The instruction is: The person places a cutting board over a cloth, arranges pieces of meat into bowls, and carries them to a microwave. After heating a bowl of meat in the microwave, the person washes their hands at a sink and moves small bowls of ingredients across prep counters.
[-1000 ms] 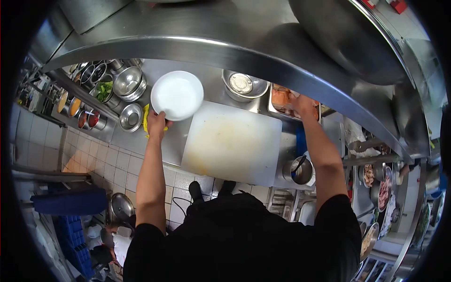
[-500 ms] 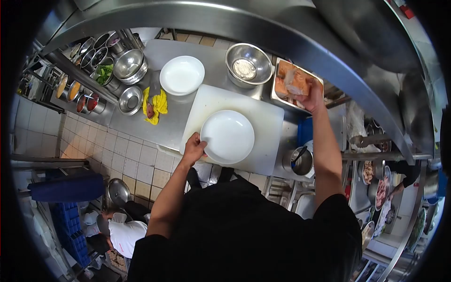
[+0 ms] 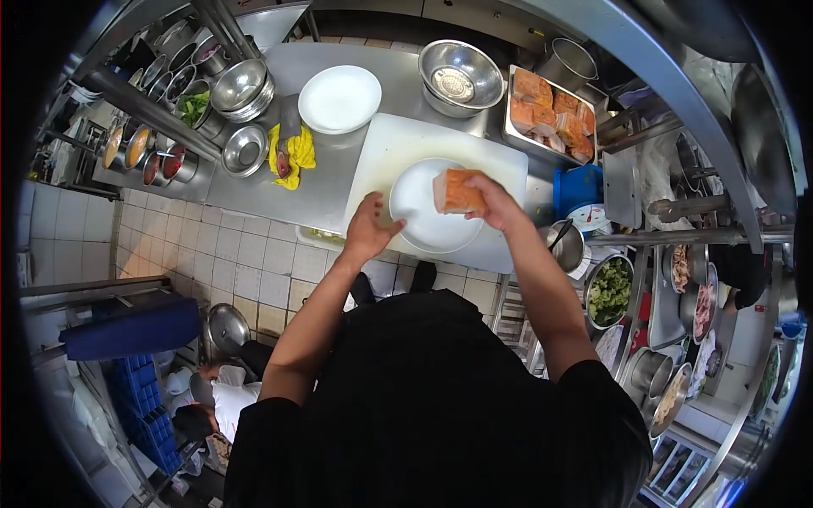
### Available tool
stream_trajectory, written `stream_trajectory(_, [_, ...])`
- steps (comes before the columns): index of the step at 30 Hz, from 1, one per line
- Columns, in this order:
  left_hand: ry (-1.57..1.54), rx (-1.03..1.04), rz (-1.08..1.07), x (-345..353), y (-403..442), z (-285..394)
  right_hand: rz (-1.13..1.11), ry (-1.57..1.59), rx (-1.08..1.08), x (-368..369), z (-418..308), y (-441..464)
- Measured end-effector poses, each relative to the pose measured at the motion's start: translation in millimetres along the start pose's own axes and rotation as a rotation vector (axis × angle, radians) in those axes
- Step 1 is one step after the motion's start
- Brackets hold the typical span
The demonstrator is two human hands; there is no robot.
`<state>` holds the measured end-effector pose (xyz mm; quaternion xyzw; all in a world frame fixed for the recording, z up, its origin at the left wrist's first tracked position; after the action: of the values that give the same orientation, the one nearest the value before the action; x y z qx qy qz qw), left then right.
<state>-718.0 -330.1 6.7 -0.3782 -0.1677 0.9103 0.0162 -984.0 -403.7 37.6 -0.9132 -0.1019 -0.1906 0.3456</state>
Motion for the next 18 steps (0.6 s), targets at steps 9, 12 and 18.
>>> stream_trajectory(9, [-0.028,0.568,-0.148,-14.5,7.8,73.0,-0.417,0.524,0.121,36.3,36.1,7.2])
stream_trajectory(12, [-0.101,0.526,-0.090,9.8,22.6,70.2,-0.115,0.256,0.031,24.7,29.2,-0.4])
stream_trajectory(18, [-0.095,0.516,-0.086,70.6,48.5,81.2,0.258,-0.553,-0.014,-17.0,9.4,-6.3])
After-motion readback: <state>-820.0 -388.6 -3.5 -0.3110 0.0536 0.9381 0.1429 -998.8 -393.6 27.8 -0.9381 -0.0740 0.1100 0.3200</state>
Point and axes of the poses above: each hand's wrist, its own y-axis towards the middle knuckle, its own x-axis out of the palm, z = x × y, the point moved 2 cm from there along y, towards the middle knuckle, and after that the axes turned 12 degrees about y, right-handed, at the moved point
